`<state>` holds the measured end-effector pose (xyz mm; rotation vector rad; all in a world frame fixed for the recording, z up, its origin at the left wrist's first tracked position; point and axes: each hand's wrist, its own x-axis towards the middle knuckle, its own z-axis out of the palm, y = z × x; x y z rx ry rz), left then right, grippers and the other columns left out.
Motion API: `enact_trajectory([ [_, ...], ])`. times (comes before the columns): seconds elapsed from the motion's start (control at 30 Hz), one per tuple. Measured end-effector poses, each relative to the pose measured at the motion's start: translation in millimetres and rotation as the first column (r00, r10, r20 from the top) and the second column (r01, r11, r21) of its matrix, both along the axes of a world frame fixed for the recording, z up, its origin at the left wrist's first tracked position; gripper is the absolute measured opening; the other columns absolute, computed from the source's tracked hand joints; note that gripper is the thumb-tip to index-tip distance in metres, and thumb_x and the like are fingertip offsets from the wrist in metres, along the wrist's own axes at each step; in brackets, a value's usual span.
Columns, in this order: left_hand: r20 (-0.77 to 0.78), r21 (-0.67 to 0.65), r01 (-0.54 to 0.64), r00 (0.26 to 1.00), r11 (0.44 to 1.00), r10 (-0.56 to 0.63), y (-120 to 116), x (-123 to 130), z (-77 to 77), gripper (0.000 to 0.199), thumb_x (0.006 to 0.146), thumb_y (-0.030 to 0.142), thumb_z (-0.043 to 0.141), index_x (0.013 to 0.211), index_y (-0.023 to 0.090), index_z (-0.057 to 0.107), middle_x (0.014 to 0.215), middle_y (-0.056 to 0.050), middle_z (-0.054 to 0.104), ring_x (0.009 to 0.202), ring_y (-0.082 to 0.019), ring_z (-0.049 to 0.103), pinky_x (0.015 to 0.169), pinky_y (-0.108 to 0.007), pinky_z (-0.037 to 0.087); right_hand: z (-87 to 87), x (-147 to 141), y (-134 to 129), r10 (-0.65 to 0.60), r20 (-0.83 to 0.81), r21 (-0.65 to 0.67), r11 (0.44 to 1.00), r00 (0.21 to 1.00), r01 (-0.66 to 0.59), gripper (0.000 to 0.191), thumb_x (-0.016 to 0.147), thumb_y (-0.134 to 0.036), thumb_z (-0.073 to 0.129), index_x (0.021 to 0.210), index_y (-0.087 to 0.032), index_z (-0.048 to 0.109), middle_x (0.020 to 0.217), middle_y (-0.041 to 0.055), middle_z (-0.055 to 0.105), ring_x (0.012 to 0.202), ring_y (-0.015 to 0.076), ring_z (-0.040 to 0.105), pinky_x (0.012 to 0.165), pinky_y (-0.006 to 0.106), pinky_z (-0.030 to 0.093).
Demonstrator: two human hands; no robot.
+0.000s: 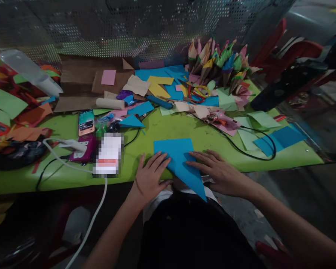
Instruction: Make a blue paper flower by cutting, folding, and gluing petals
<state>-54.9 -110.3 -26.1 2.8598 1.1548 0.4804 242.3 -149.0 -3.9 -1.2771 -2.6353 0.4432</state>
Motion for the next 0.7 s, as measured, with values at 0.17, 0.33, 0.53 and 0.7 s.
enact_trajectory([
  [0.17, 0.031, 0.011, 0.004, 1.000, 1.000, -0.004, -1.6, -5.1, 5.1, 0.064, 0.096, 0.065, 0.043, 0.146, 0.025, 0.049, 0.142, -0.007, 0.063, 0.135, -0.026, 0.054, 0.122, -0.050, 0.026, -7.1, -7.8, 1.0, -0.099, -0.059, 0.112, 0.988, 0.993, 0.105, 0.075, 0.083, -0.012, 0.057, 0.154, -0.031, 0.041, 0.155, 0.0065, 0.051, 0.141, 0.0285, 0.049, 0.112, 0.056, 0.039],
  [0.33, 0.110, 0.019, -0.092, 0.990, 0.996, 0.090, -7.4, -13.1, 10.0, 0.049, 0.099, 0.050, 0.049, 0.141, 0.026, 0.055, 0.134, -0.007, 0.069, 0.125, -0.025, 0.061, 0.112, -0.049, 0.038, -16.5, -7.1, 1.5, -0.140, -0.132, 0.229, 0.959, 0.981, 0.168, 0.053, 0.095, -0.013, 0.049, 0.142, -0.035, 0.056, 0.141, 0.0016, 0.065, 0.132, 0.0240, 0.059, 0.106, 0.049, 0.044],
  [0.53, 0.158, -0.022, -0.201, 0.967, 0.979, 0.202, -5.8, -10.7, 16.6, 0.028, 0.097, 0.029, 0.055, 0.121, 0.023, 0.069, 0.111, -0.008, 0.074, 0.105, -0.025, 0.064, 0.094, -0.042, 0.049, -13.4, -5.6, 4.8, -0.142, -0.238, 0.183, 0.965, 0.961, 0.188, 0.040, 0.099, -0.021, 0.048, 0.133, -0.035, 0.064, 0.130, 0.0013, 0.072, 0.119, 0.0236, 0.066, 0.094, 0.043, 0.049],
  [0.7, 0.196, -0.013, -0.234, 0.953, 0.972, 0.232, 1.5, -4.8, 17.4, 0.017, 0.095, 0.027, 0.060, 0.106, 0.022, 0.071, 0.099, -0.008, 0.071, 0.097, -0.025, 0.062, 0.085, -0.040, 0.049, -8.6, -2.8, 9.6, -0.132, -0.375, 0.079, 0.982, 0.918, 0.174, 0.034, 0.100, -0.040, 0.048, 0.126, -0.030, 0.067, 0.125, 0.0056, 0.074, 0.109, 0.0262, 0.067, 0.089, 0.043, 0.047],
])
